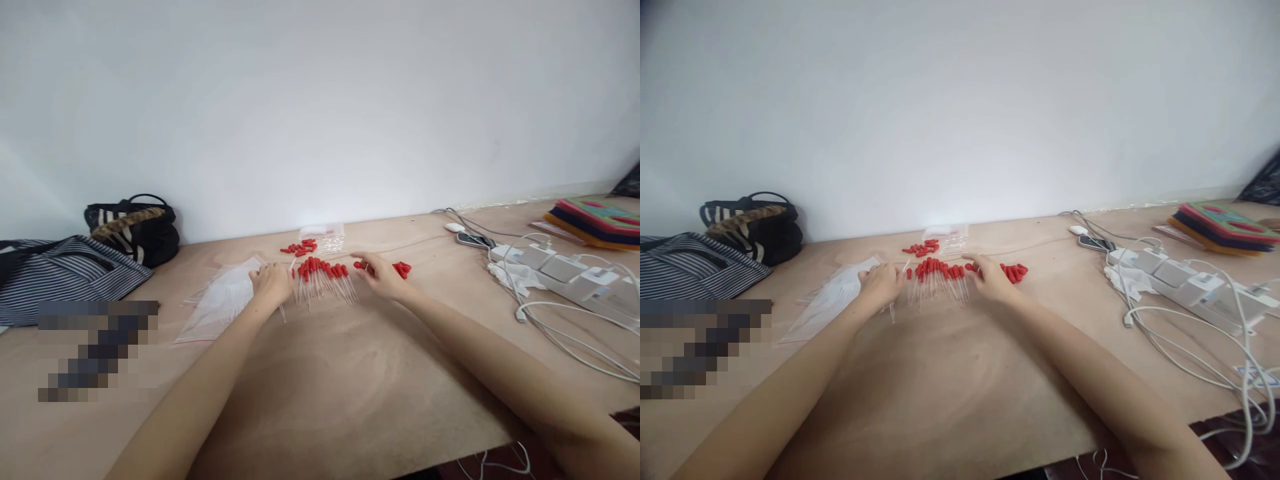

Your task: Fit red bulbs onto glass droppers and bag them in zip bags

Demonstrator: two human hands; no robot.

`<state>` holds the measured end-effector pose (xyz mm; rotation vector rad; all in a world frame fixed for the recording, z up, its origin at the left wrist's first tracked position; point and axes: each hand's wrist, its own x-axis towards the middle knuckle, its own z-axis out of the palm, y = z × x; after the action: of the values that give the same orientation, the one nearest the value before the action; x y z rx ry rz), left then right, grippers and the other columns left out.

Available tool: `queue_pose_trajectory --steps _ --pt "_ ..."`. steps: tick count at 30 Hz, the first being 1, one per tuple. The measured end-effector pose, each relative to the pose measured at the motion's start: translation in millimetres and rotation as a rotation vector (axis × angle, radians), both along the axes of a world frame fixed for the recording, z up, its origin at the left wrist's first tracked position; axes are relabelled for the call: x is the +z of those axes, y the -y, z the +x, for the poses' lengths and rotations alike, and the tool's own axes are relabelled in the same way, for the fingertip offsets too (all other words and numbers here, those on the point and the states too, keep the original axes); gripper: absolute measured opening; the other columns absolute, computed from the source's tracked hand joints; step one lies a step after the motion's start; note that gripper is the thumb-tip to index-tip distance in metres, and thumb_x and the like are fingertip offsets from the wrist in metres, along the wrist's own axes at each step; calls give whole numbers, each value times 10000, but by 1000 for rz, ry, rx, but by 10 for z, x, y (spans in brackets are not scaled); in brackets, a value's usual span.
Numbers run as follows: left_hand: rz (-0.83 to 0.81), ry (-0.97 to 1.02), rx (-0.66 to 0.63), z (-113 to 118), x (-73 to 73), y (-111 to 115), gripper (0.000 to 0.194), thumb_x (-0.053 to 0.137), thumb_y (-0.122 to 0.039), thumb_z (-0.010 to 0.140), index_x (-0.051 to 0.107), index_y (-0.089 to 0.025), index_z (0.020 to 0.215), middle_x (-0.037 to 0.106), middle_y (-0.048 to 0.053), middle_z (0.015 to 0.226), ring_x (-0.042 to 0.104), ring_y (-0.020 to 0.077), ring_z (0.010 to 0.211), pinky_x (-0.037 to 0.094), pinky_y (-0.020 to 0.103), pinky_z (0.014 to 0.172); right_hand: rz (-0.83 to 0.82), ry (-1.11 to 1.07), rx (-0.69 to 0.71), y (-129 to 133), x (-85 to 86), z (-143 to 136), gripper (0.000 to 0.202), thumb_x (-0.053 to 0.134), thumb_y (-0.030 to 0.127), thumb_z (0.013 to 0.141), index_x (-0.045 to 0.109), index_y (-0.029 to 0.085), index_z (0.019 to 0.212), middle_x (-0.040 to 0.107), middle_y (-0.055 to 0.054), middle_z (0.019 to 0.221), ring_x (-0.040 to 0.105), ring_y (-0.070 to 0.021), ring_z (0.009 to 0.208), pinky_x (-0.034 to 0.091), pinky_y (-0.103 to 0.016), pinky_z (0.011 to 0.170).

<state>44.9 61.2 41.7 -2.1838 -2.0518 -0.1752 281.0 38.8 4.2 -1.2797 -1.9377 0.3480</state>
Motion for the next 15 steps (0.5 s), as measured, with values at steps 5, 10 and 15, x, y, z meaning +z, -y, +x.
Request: queue_pose_trajectory --steps 5,10,15 --pt "81 77 -408 -40 -97 446 164 357 -152 852 521 -159 851 653 58 852 587 208 790 283 388 809 -125 -259 184 476 -187 -59 81 526 212 743 471 184 795 549 2 723 512 -112 629 401 -239 571" --pt "261 221 -759 -104 -503 770 196 335 -143 885 525 -191 886 660 -4 775 583 141 666 262 334 774 -111 14 251 718 -245 -117 83 570 169 701 551 192 779 586 -2 719 520 -152 733 382 -318 716" --pt "285 355 -766 -88 -585 844 193 353 -175 887 539 -202 846 657 -3 809 580 145 739 260 314 734 -20 266 196 703 -225 -87 91 574 248 762 656 231 798 619 -18 738 508 -179 797 314 -354 766"
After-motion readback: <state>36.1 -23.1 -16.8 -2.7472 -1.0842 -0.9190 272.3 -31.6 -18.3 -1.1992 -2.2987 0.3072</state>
